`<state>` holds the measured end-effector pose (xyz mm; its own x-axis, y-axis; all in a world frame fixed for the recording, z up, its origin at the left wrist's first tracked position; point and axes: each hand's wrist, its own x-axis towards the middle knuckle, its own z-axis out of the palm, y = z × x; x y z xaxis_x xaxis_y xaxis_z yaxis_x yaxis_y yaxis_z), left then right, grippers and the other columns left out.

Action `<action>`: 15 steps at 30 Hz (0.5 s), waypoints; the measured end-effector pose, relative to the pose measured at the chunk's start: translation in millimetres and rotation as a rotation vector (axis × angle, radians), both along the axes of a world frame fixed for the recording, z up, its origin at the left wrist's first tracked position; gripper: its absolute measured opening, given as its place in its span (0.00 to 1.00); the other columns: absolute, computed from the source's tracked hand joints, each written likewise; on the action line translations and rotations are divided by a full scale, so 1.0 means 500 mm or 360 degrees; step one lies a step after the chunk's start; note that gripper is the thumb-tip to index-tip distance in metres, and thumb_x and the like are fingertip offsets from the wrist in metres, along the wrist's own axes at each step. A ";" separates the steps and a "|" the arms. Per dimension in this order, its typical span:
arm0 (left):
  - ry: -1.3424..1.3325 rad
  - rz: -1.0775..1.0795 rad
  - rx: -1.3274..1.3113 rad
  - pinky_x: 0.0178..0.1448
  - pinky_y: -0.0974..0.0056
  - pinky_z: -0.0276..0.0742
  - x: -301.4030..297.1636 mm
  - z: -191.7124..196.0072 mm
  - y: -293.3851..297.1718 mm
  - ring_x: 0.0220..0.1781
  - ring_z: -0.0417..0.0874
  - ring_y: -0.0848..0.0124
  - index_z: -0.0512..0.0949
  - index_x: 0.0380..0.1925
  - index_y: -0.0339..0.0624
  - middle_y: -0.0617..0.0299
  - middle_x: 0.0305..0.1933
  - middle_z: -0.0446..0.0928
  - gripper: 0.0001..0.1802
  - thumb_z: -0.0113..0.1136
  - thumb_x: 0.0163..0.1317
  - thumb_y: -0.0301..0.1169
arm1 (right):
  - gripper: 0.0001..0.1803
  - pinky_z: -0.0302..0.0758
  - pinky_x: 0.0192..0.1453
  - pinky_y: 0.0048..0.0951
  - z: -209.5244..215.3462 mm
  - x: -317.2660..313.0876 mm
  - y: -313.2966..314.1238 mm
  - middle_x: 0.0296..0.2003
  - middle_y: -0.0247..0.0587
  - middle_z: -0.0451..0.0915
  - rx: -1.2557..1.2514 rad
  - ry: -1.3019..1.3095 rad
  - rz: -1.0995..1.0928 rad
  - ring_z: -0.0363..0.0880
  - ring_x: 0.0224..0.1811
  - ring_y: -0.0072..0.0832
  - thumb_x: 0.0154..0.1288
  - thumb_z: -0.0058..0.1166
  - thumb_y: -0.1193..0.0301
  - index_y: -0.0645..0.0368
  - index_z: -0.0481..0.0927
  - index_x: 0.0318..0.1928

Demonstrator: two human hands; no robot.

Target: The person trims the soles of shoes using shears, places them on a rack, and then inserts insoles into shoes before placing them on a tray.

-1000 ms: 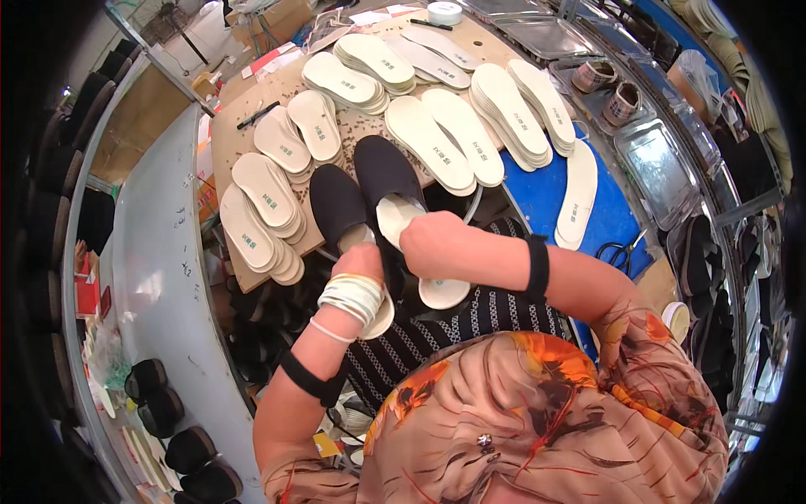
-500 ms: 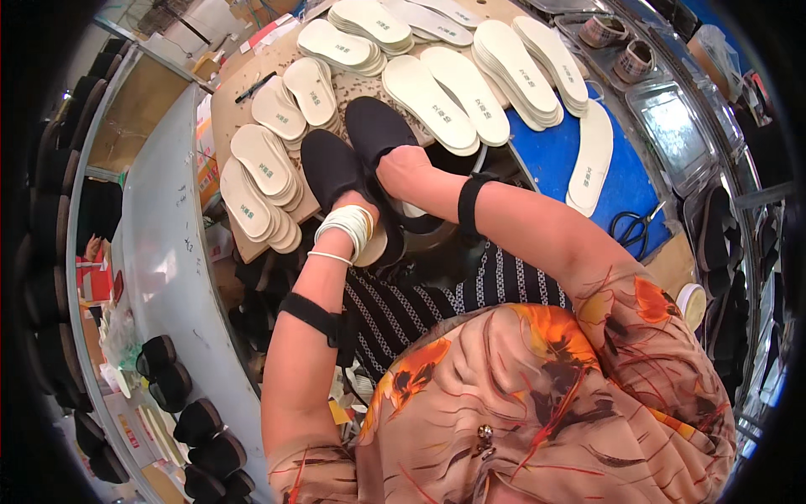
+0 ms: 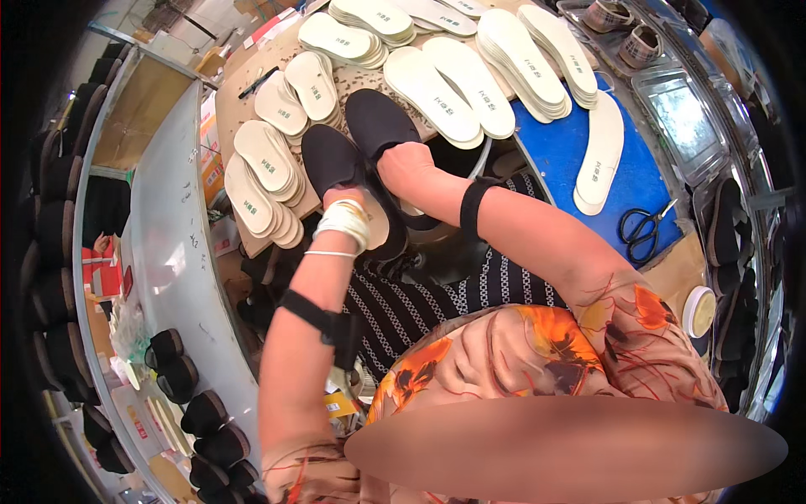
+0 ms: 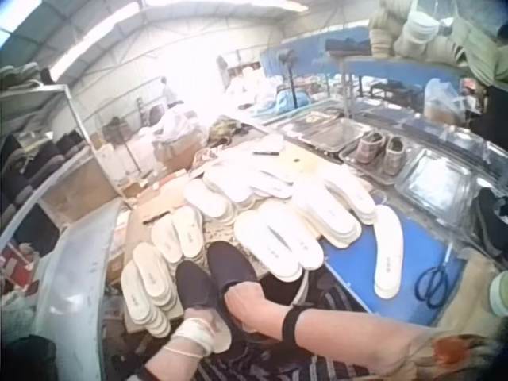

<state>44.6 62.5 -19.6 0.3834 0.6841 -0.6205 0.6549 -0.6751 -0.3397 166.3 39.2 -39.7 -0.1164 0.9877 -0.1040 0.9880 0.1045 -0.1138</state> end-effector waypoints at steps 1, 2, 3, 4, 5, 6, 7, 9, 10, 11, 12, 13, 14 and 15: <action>0.0000 0.0018 0.0235 0.47 0.63 0.73 -0.022 -0.034 -0.003 0.45 0.78 0.60 0.78 0.35 0.41 0.50 0.41 0.77 0.16 0.55 0.52 0.41 | 0.10 0.77 0.32 0.30 0.018 -0.022 0.003 0.29 0.36 0.82 0.0022 0.0022 0.0029 0.81 0.33 0.31 0.55 0.47 0.69 0.51 0.83 0.29; 0.0006 0.0025 0.0235 0.47 0.63 0.73 -0.028 -0.043 -0.003 0.45 0.78 0.60 0.78 0.35 0.41 0.50 0.41 0.77 0.16 0.55 0.52 0.41 | 0.10 0.77 0.31 0.31 0.017 -0.027 0.006 0.29 0.36 0.82 0.0030 0.0036 0.0025 0.81 0.33 0.30 0.54 0.47 0.69 0.51 0.83 0.29; -0.0908 0.0956 0.0128 0.47 0.63 0.73 -0.035 -0.047 0.001 0.46 0.77 0.57 0.76 0.39 0.39 0.50 0.43 0.77 0.18 0.53 0.54 0.40 | 0.09 0.77 0.31 0.31 0.021 -0.030 0.011 0.29 0.36 0.82 0.0045 0.0049 0.0017 0.81 0.33 0.30 0.54 0.48 0.69 0.51 0.83 0.28; -0.1823 0.1885 0.0002 0.48 0.62 0.72 -0.044 -0.052 0.004 0.47 0.76 0.55 0.73 0.43 0.38 0.51 0.44 0.76 0.19 0.51 0.56 0.40 | 0.09 0.77 0.31 0.31 0.028 -0.033 0.012 0.29 0.36 0.82 0.0051 0.0057 0.0028 0.81 0.33 0.30 0.54 0.48 0.69 0.51 0.83 0.28; -0.1535 0.1593 -0.0368 0.49 0.62 0.72 -0.138 -0.095 0.058 0.47 0.76 0.54 0.70 0.46 0.34 0.48 0.44 0.75 0.20 0.48 0.57 0.36 | 0.09 0.77 0.33 0.30 0.051 -0.060 0.011 0.31 0.36 0.82 -0.0003 0.0088 0.0112 0.81 0.35 0.30 0.54 0.48 0.69 0.52 0.83 0.30; -0.1110 0.0928 -0.0290 0.49 0.60 0.72 -0.259 -0.160 0.083 0.47 0.76 0.55 0.72 0.45 0.38 0.50 0.44 0.75 0.17 0.50 0.55 0.33 | 0.09 0.77 0.35 0.29 0.084 -0.105 0.010 0.34 0.37 0.81 -0.0033 0.0145 0.0236 0.81 0.37 0.31 0.55 0.49 0.69 0.53 0.83 0.32; -0.0642 0.0285 -0.0234 0.50 0.59 0.72 -0.349 -0.183 0.095 0.47 0.77 0.57 0.73 0.45 0.43 0.51 0.44 0.76 0.16 0.52 0.54 0.30 | 0.09 0.77 0.35 0.30 0.104 -0.137 0.007 0.34 0.37 0.81 -0.0048 0.0159 0.0345 0.81 0.38 0.31 0.54 0.50 0.69 0.53 0.83 0.32; -0.0322 0.0136 -0.0054 0.43 0.59 0.75 -0.037 0.055 -0.037 0.43 0.79 0.59 0.72 0.45 0.42 0.50 0.39 0.77 0.15 0.48 0.58 0.32 | 0.09 0.77 0.35 0.31 0.049 -0.028 0.013 0.35 0.38 0.81 -0.0199 -0.0061 0.0255 0.80 0.39 0.31 0.51 0.54 0.69 0.53 0.82 0.33; -0.0252 0.0318 0.0218 0.38 0.59 0.77 -0.044 0.038 -0.059 0.39 0.81 0.62 0.76 0.41 0.48 0.56 0.38 0.78 0.12 0.50 0.57 0.33 | 0.08 0.77 0.34 0.31 0.048 -0.048 0.004 0.35 0.36 0.81 -0.0149 -0.0200 0.0297 0.80 0.38 0.30 0.50 0.55 0.69 0.52 0.82 0.33; -0.0075 0.0290 0.0157 0.37 0.59 0.78 -0.024 0.049 -0.059 0.38 0.82 0.63 0.79 0.36 0.49 0.60 0.38 0.79 0.10 0.51 0.57 0.34 | 0.08 0.77 0.33 0.31 0.042 -0.055 -0.002 0.35 0.34 0.81 -0.0093 -0.0447 0.0464 0.80 0.37 0.29 0.49 0.56 0.69 0.50 0.83 0.32; -0.0181 0.0433 0.0220 0.38 0.57 0.78 -0.029 0.024 -0.055 0.38 0.82 0.63 0.81 0.31 0.49 0.60 0.38 0.80 0.09 0.51 0.57 0.33 | 0.08 0.77 0.33 0.31 0.046 -0.066 -0.011 0.35 0.34 0.81 0.0030 -0.0437 0.0504 0.80 0.37 0.29 0.49 0.56 0.69 0.50 0.83 0.32; -0.0175 0.0388 0.0112 0.38 0.58 0.78 -0.019 0.024 -0.046 0.40 0.82 0.63 0.81 0.33 0.50 0.61 0.40 0.80 0.10 0.50 0.58 0.33 | 0.08 0.76 0.34 0.32 0.047 -0.057 -0.019 0.34 0.35 0.81 0.0000 -0.0414 0.0518 0.80 0.37 0.30 0.49 0.55 0.68 0.51 0.83 0.32; -0.0159 0.0338 0.0104 0.39 0.60 0.78 -0.015 0.024 -0.046 0.40 0.81 0.64 0.82 0.32 0.50 0.61 0.41 0.79 0.10 0.50 0.58 0.34 | 0.08 0.76 0.36 0.33 0.056 -0.045 -0.029 0.34 0.36 0.81 -0.0034 -0.0395 0.0530 0.80 0.37 0.32 0.50 0.55 0.68 0.52 0.82 0.32; -0.0219 0.0193 0.0078 0.40 0.62 0.78 -0.064 -0.016 -0.032 0.41 0.81 0.64 0.80 0.38 0.48 0.57 0.40 0.79 0.11 0.49 0.58 0.33 | 0.09 0.76 0.37 0.34 0.081 -0.053 -0.040 0.33 0.36 0.81 -0.0062 -0.0374 0.0574 0.80 0.37 0.34 0.51 0.54 0.67 0.53 0.82 0.32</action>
<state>12.8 46.3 -27.4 0.3754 0.7587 -0.5324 0.7729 -0.5733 -0.2719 139.7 19.3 0.7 -0.4221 0.8830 -0.2054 0.8886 0.4478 0.0990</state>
